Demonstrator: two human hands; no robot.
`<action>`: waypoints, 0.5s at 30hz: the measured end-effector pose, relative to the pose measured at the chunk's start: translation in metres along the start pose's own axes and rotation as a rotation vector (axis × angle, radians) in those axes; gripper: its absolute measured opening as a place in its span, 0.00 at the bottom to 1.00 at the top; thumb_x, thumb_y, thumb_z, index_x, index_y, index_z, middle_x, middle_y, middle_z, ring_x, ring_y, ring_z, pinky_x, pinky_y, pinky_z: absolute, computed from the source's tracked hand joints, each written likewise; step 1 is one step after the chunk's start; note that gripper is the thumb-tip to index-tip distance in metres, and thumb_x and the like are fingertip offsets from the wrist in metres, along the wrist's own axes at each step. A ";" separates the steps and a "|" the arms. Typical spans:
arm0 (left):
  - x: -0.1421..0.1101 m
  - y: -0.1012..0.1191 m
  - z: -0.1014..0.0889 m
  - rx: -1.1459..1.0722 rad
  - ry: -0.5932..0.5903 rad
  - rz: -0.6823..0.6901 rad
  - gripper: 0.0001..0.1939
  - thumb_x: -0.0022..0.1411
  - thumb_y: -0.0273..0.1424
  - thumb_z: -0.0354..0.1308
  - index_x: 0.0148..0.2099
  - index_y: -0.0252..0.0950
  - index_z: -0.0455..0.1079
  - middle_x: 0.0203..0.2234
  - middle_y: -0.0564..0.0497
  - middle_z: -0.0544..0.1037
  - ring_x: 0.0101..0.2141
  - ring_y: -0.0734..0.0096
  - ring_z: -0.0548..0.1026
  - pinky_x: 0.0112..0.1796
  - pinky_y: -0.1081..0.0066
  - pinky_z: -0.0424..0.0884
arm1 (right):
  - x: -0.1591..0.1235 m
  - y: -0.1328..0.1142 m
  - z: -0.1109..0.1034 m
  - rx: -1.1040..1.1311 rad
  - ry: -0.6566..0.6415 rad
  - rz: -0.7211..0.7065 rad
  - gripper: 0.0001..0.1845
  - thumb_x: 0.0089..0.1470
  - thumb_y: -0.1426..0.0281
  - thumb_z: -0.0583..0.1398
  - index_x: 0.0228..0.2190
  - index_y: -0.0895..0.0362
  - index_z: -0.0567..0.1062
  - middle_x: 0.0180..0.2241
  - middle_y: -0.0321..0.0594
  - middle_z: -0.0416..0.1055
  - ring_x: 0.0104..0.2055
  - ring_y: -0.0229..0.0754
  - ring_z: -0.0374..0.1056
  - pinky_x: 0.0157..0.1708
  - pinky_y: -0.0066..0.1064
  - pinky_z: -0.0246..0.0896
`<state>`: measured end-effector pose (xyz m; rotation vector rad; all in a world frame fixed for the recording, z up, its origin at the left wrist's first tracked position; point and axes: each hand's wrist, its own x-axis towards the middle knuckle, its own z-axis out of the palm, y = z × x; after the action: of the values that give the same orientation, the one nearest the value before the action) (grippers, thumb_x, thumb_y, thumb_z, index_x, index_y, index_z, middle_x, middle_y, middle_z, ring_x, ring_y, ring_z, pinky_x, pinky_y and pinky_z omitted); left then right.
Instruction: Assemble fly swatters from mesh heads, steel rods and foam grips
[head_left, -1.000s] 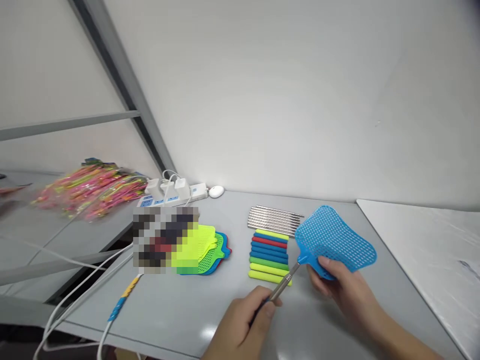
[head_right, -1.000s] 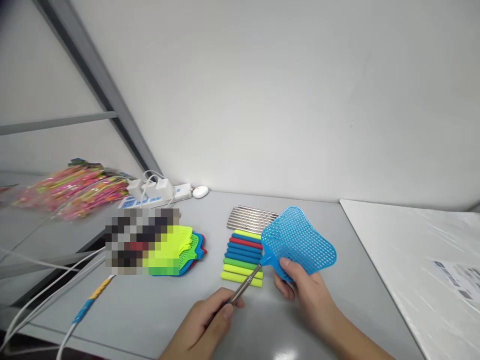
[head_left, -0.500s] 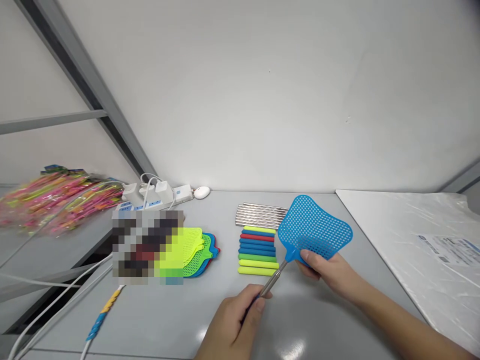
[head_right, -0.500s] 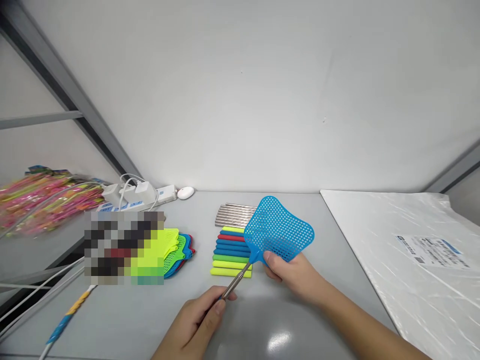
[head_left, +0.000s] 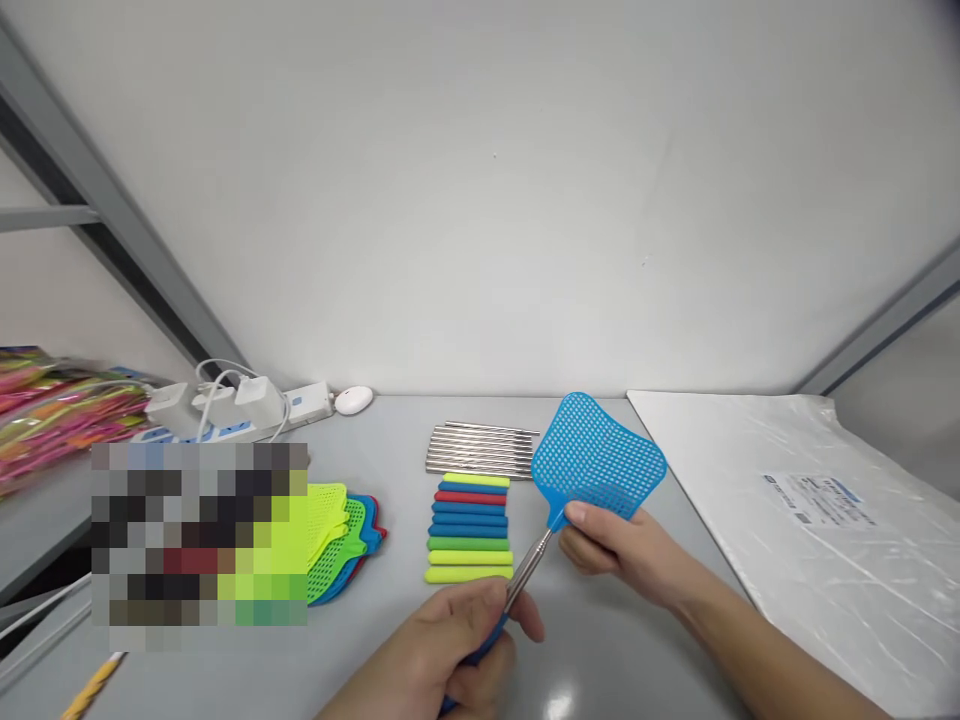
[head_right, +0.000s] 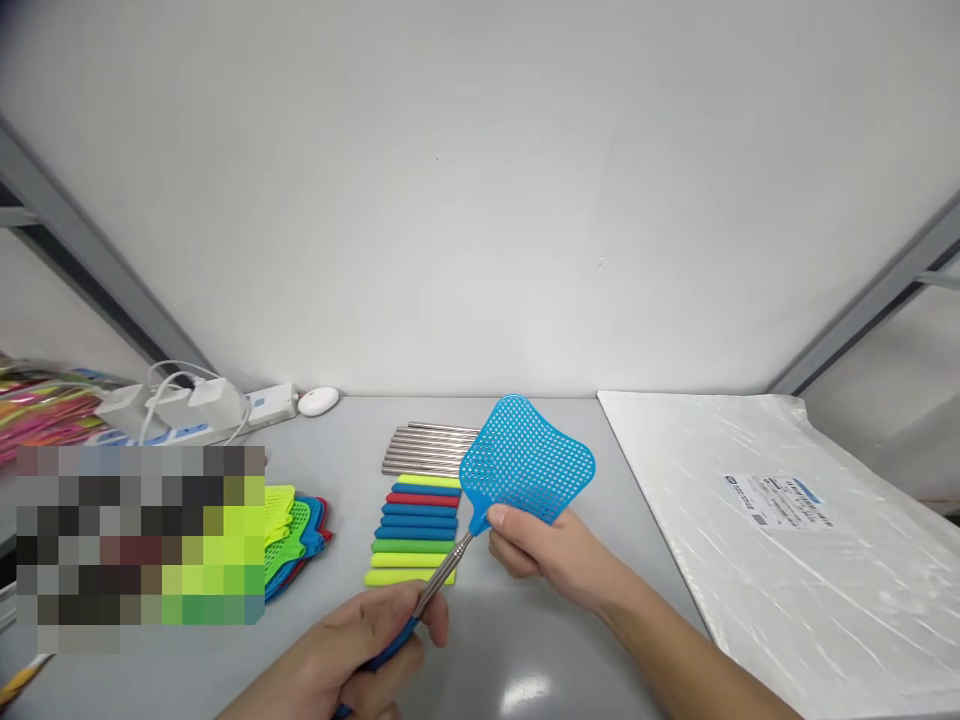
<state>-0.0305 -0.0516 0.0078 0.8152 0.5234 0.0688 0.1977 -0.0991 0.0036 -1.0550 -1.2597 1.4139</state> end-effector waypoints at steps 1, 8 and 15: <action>0.001 0.001 0.001 0.052 0.031 0.018 0.23 0.61 0.54 0.53 0.41 0.38 0.67 0.14 0.64 0.49 0.14 0.83 0.38 0.16 0.76 0.36 | 0.000 -0.001 0.000 -0.008 0.003 0.009 0.31 0.63 0.53 0.50 0.14 0.54 0.51 0.15 0.28 0.44 0.19 0.33 0.41 0.23 0.32 0.37; 0.008 0.043 0.013 0.881 0.348 0.261 0.19 0.69 0.46 0.45 0.37 0.38 0.68 0.24 0.57 0.63 0.27 0.75 0.62 0.28 0.76 0.57 | 0.004 -0.008 -0.012 -0.028 0.129 -0.028 0.31 0.64 0.54 0.49 0.13 0.54 0.52 0.14 0.28 0.45 0.19 0.33 0.41 0.24 0.33 0.39; 0.055 0.092 0.029 1.028 0.127 0.201 0.19 0.67 0.45 0.44 0.44 0.37 0.68 0.26 0.56 0.69 0.19 0.77 0.63 0.22 0.75 0.59 | 0.015 -0.004 -0.024 0.097 0.464 -0.109 0.28 0.61 0.54 0.52 0.15 0.52 0.51 0.13 0.28 0.46 0.18 0.35 0.42 0.22 0.32 0.45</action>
<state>0.0444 0.0064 0.0667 1.8780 0.5901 0.0329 0.2190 -0.0800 0.0051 -1.1472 -0.8868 1.0561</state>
